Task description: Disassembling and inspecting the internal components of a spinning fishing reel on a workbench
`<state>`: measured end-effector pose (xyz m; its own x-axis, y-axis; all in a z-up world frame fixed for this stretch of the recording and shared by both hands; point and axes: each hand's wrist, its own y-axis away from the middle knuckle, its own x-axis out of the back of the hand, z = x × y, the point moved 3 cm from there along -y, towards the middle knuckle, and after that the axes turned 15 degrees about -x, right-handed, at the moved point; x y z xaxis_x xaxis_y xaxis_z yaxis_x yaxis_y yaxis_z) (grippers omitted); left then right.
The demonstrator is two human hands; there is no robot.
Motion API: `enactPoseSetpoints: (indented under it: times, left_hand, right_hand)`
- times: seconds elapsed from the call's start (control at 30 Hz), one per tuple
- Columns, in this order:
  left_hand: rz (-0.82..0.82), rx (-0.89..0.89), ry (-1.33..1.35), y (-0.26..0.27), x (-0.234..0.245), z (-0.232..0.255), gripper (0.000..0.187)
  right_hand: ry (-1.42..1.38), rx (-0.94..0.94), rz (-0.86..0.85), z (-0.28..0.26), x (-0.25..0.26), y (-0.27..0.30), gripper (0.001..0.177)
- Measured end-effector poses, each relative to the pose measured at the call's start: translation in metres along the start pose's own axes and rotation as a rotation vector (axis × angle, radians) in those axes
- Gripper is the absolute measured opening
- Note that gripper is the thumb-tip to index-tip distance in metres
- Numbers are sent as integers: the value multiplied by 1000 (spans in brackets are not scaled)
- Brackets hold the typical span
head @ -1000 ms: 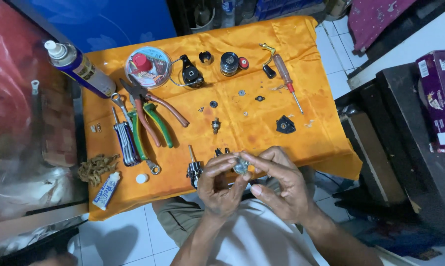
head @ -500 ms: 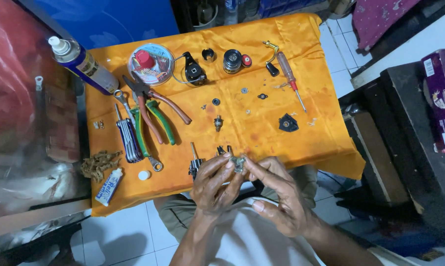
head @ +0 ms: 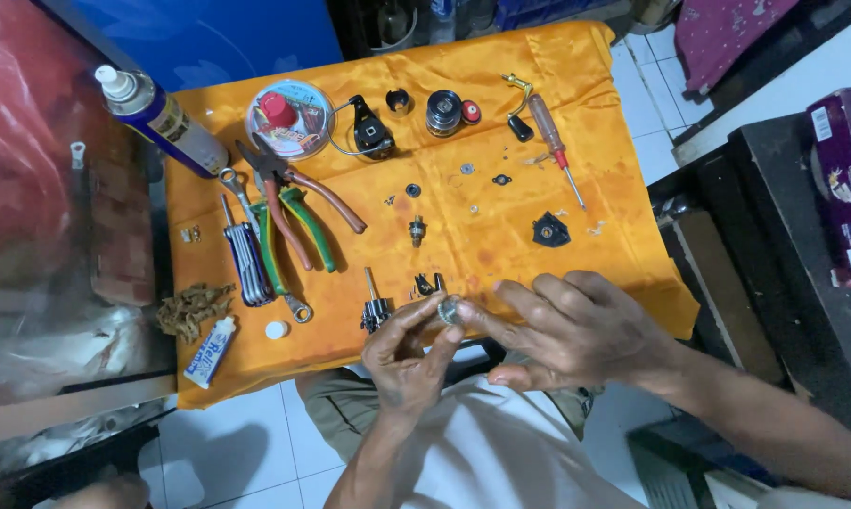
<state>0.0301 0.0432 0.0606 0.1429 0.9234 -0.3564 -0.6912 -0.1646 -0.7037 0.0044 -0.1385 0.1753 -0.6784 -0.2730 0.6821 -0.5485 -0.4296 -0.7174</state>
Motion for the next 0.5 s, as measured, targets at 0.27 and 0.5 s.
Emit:
enactPoseSetpoints:
  times: [0.27, 0.5]
  left_hand:
    - [174, 461, 478, 42, -11, -21, 42]
    - [211, 634, 486, 59, -32, -28, 45]
  right_hand:
    - [-338, -399, -2, -6, -25, 41, 38]
    - [-642, -614, 16, -12, -37, 65, 30]
